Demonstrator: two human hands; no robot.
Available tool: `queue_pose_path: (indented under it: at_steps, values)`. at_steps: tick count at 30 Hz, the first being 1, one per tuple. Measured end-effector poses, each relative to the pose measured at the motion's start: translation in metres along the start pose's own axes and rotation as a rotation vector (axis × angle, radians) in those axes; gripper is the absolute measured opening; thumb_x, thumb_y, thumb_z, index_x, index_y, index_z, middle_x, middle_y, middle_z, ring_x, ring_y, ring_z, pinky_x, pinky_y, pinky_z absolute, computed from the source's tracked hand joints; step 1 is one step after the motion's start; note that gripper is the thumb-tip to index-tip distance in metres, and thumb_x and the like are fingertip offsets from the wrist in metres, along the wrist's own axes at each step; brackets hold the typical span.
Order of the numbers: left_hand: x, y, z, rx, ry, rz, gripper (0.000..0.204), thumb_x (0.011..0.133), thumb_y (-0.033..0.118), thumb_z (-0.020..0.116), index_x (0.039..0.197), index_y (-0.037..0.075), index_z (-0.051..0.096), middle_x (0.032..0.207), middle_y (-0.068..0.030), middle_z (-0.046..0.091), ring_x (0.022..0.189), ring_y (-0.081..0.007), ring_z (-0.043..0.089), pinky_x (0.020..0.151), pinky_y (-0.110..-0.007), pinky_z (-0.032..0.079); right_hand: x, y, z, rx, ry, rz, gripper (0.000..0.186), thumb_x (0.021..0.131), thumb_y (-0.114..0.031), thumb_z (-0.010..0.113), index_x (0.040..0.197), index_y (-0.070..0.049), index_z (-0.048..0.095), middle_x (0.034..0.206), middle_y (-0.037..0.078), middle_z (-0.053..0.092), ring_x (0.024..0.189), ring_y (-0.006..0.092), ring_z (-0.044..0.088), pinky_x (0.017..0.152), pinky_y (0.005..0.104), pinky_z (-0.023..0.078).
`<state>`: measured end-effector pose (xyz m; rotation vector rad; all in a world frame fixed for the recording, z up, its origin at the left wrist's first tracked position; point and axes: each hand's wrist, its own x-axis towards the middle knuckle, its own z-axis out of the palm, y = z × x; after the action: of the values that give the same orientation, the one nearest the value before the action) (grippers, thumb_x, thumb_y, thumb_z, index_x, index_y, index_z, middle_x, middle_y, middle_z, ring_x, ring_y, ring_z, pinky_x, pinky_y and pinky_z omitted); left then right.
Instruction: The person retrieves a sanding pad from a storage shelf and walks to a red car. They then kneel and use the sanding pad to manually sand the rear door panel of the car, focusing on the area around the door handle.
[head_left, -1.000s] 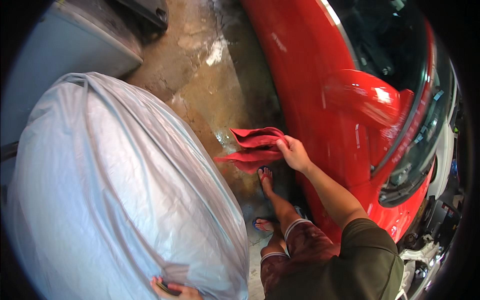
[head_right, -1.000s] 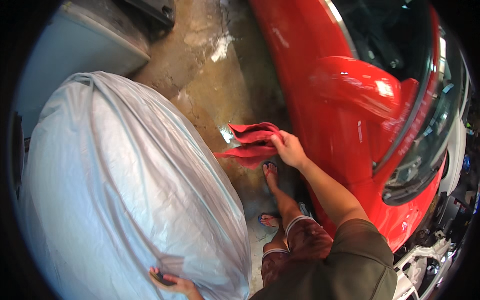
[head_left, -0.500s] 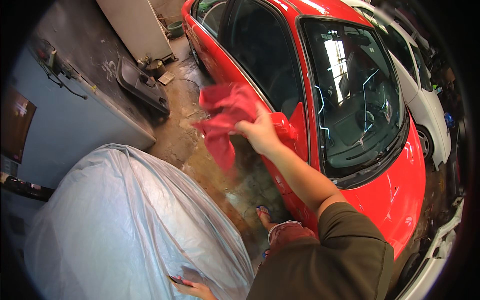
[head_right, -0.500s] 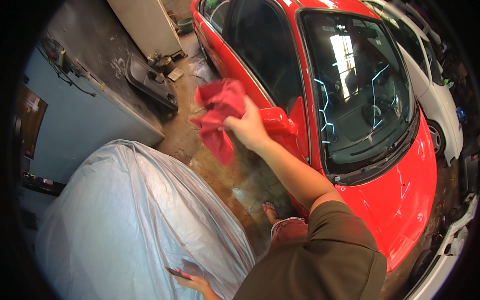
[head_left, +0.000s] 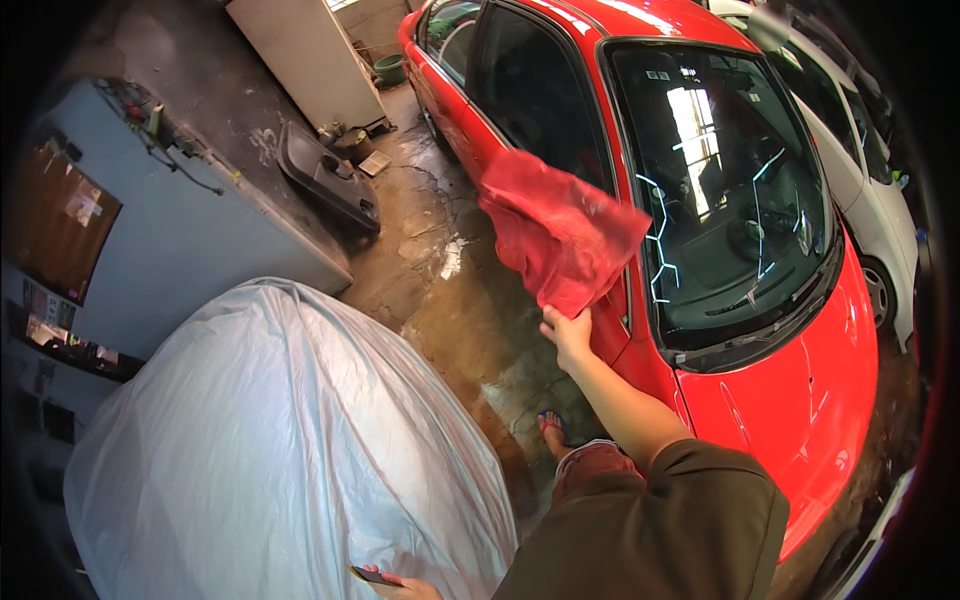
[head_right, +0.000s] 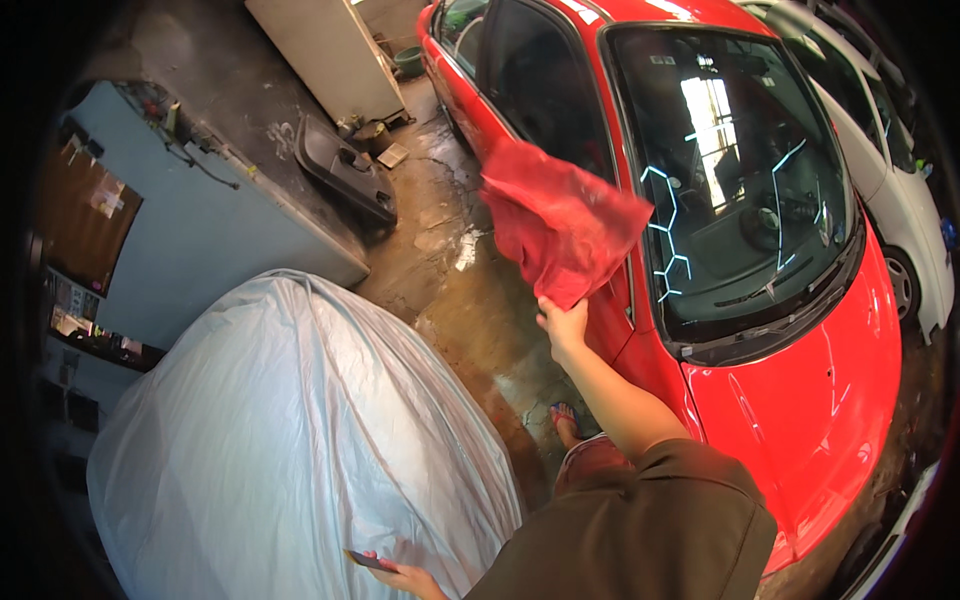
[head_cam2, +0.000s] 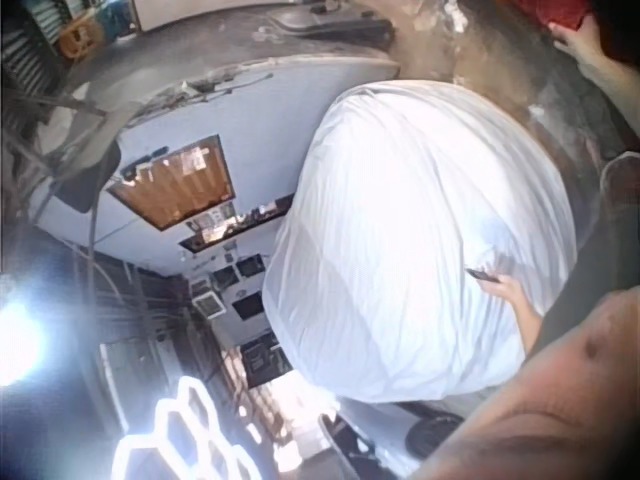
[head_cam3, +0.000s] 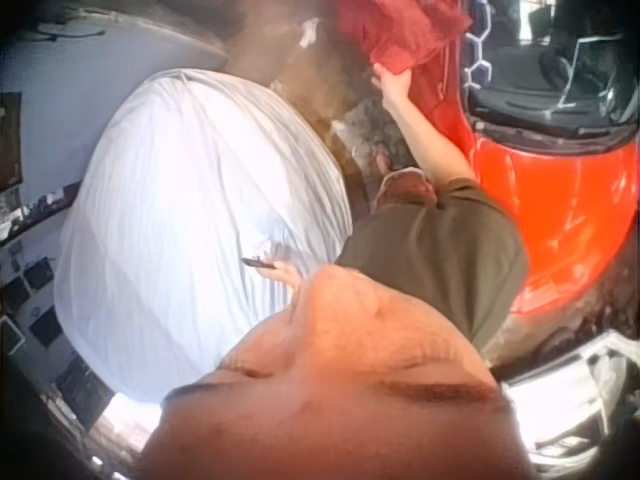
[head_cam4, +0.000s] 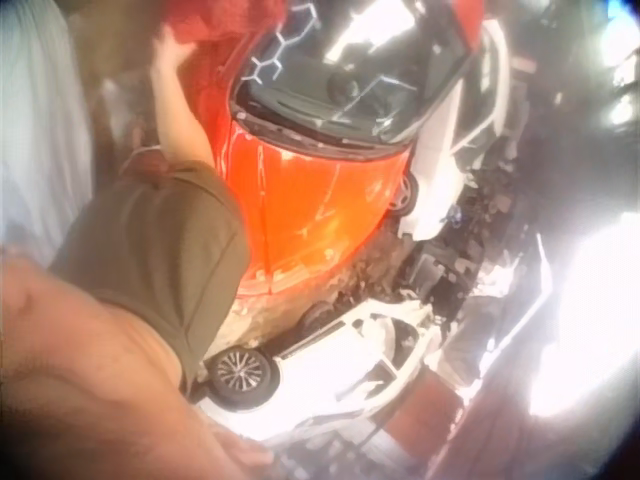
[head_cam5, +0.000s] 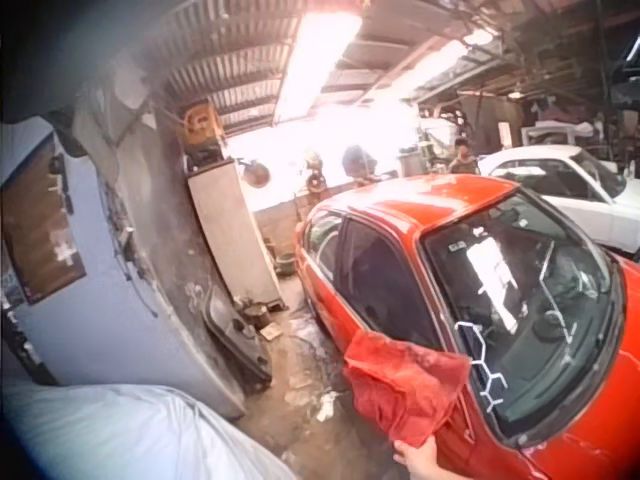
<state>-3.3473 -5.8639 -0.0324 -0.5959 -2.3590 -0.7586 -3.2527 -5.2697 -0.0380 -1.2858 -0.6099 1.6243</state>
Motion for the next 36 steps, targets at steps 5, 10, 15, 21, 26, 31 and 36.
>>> queue_pose_path:
  at_steps: [5, 10, 15, 21, 26, 31, 36]
  values:
    - [-0.052, -0.017, -0.069, 0.059, 0.075, -0.089, 0.069, 0.101, 0.039, 0.063, 0.144, -0.012, 0.042, 0.123, -0.0288, 0.061, 0.100, -0.0337, 0.065, 0.088, -0.044, 0.055, -0.057, 0.094, -0.041, -0.446, -0.183, 0.430, 0.076, 0.090, -0.019, 0.080, 0.147, -0.007, 0.031, 0.133, 0.018, 0.050, 0.108, 0.0307, 0.061, 0.085, 0.0509, 0.060]
    - [-0.140, -0.034, -0.170, 0.170, 0.160, -0.268, 0.071, 0.099, 0.038, 0.068, 0.143, -0.012, 0.043, 0.123, -0.0281, 0.062, 0.101, -0.0335, 0.065, 0.089, -0.044, 0.055, -0.171, 0.180, -0.094, -0.787, -0.593, 0.427, 0.039, 0.091, -0.015, 0.075, 0.124, -0.004, 0.056, 0.098, 0.011, 0.066, 0.074, 0.0205, 0.067, 0.058, 0.0406, 0.060]
    - [-0.274, -0.032, -0.298, 0.341, 0.276, -0.650, 0.073, 0.097, 0.037, 0.073, 0.143, -0.012, 0.044, 0.123, -0.0275, 0.063, 0.101, -0.0333, 0.065, 0.089, -0.043, 0.055, -0.327, 0.265, -0.151, -1.280, -1.237, 0.343, 0.023, 0.092, -0.019, 0.072, 0.111, -0.006, 0.067, 0.091, 0.006, 0.068, 0.069, 0.0160, 0.067, 0.054, 0.0339, 0.058]
    - [-0.322, 0.044, -0.381, 0.156, 0.646, -1.194, 0.071, 0.086, 0.032, 0.085, 0.134, -0.010, 0.054, 0.112, -0.0226, 0.069, 0.096, -0.0310, 0.068, 0.088, -0.041, 0.055, -0.482, 0.295, -0.186, -1.445, -2.188, 0.447, 0.028, 0.092, -0.029, 0.075, 0.109, -0.008, 0.071, 0.095, 0.004, 0.071, 0.076, 0.0157, 0.067, 0.062, 0.0357, 0.057]
    - [-0.387, 0.044, -0.397, -0.410, 0.748, -1.308, 0.040, 0.091, 0.015, 0.076, 0.122, -0.005, 0.062, 0.102, -0.0171, 0.070, 0.088, -0.0289, 0.069, 0.080, -0.042, 0.059, -0.670, 0.293, -0.229, -1.272, -2.843, 0.470, 0.049, 0.095, -0.038, 0.076, 0.127, -0.003, 0.063, 0.109, 0.007, 0.072, 0.085, 0.0144, 0.066, 0.075, 0.0297, 0.056]
    - [-0.426, 0.007, -0.404, -0.700, 0.426, -1.324, 0.042, 0.093, 0.002, 0.073, 0.130, -0.004, 0.054, 0.108, -0.0128, 0.069, 0.093, -0.0200, 0.071, 0.078, -0.033, 0.061, -0.787, 0.302, -0.272, -1.045, -3.011, 0.492, 0.048, 0.095, -0.025, 0.078, 0.133, 0.000, 0.060, 0.114, 0.009, 0.072, 0.103, 0.0146, 0.066, 0.090, 0.0343, 0.056]
    - [-0.478, -0.032, -0.467, -0.616, 0.559, -1.602, 0.038, 0.094, 0.002, 0.071, 0.128, -0.004, 0.055, 0.093, -0.0104, 0.070, 0.084, -0.0162, 0.072, 0.076, -0.030, 0.059, -0.842, 0.381, -0.329, -1.570, -2.732, 0.879, 0.025, 0.093, -0.005, 0.076, 0.115, -0.001, 0.067, 0.099, 0.008, 0.073, 0.089, 0.0148, 0.070, 0.073, 0.0311, 0.059]
